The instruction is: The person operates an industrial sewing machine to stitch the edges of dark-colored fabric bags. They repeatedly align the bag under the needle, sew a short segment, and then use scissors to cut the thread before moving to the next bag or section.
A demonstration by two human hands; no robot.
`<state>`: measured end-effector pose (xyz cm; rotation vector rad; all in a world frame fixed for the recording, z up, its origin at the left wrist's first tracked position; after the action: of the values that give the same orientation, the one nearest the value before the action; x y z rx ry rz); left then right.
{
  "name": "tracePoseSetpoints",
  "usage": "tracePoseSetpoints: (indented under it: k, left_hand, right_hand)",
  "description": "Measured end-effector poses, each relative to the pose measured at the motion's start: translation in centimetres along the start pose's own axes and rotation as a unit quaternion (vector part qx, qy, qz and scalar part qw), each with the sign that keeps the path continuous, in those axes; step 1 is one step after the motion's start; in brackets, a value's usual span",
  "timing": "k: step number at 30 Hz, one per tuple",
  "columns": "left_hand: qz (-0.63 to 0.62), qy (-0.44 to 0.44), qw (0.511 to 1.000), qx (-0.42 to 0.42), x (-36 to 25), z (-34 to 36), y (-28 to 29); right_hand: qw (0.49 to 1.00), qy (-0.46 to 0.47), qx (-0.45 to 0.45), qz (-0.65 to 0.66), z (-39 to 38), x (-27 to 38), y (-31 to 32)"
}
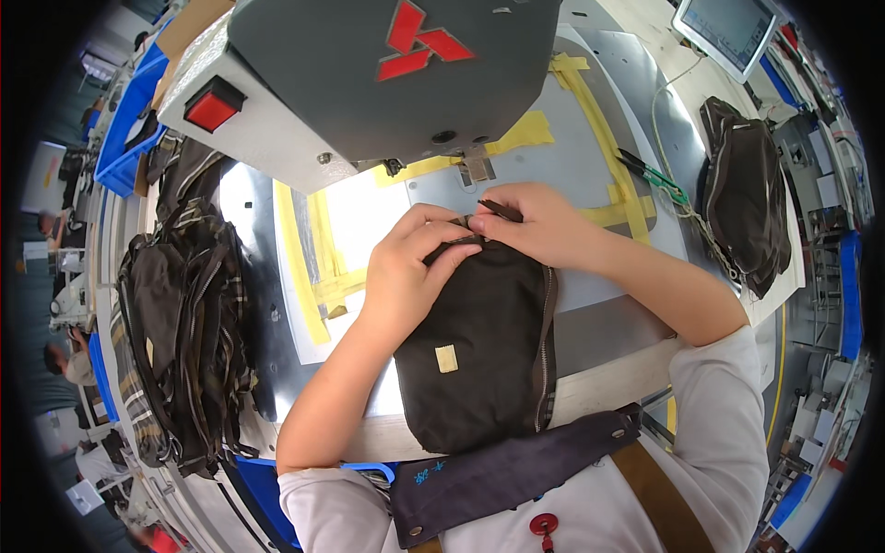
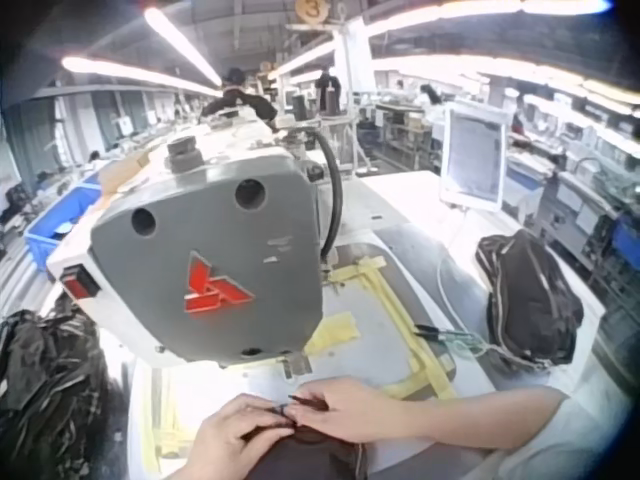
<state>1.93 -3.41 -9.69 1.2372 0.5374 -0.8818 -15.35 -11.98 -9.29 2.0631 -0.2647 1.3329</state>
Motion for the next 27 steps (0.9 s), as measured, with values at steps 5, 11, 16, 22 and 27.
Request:
tracePoseSetpoints:
  k: [5,11,16,22,27]
  left_hand:
    - [-0.081,0.138,0.987,0.021,-0.1,-0.3,0.3]
    - [-0.110,0.137,0.984,-0.009,0.4,-0.2,0.3]
    - [-0.110,0.116,0.987,-0.021,0.3,-0.4,0.1]
    - [-0.096,0.148,0.984,-0.017,0.4,-0.3,0.5]
    - [-0.092,0.152,0.984,-0.003,0.6,-0.3,0.5]
  right_hand:
    - [0.994,0.004,-0.030,0.106,-0.5,-0.4,-0.3]
    - [0.995,0.057,-0.055,0.066,-1.2,-0.3,-0.3]
    - [0.997,0.021,-0.046,0.063,-1.2,-0.2,-0.2]
    - [0.966,0.181,-0.182,0.022,-1.3,-0.8,-1.4]
    - [0.948,0.239,-0.209,-0.005,-0.9,-0.9,-1.3]
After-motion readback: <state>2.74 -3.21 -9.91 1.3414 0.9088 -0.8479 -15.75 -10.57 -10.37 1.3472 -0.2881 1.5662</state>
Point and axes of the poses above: each hand's wrist, its own z-axis towards the middle knuckle, its own y-axis out of the back of the hand, x = y × z, the point moved 1 cm from there along z, towards the middle knuckle, and after that the axes turned 5 degrees about x, right-handed, at the moved point
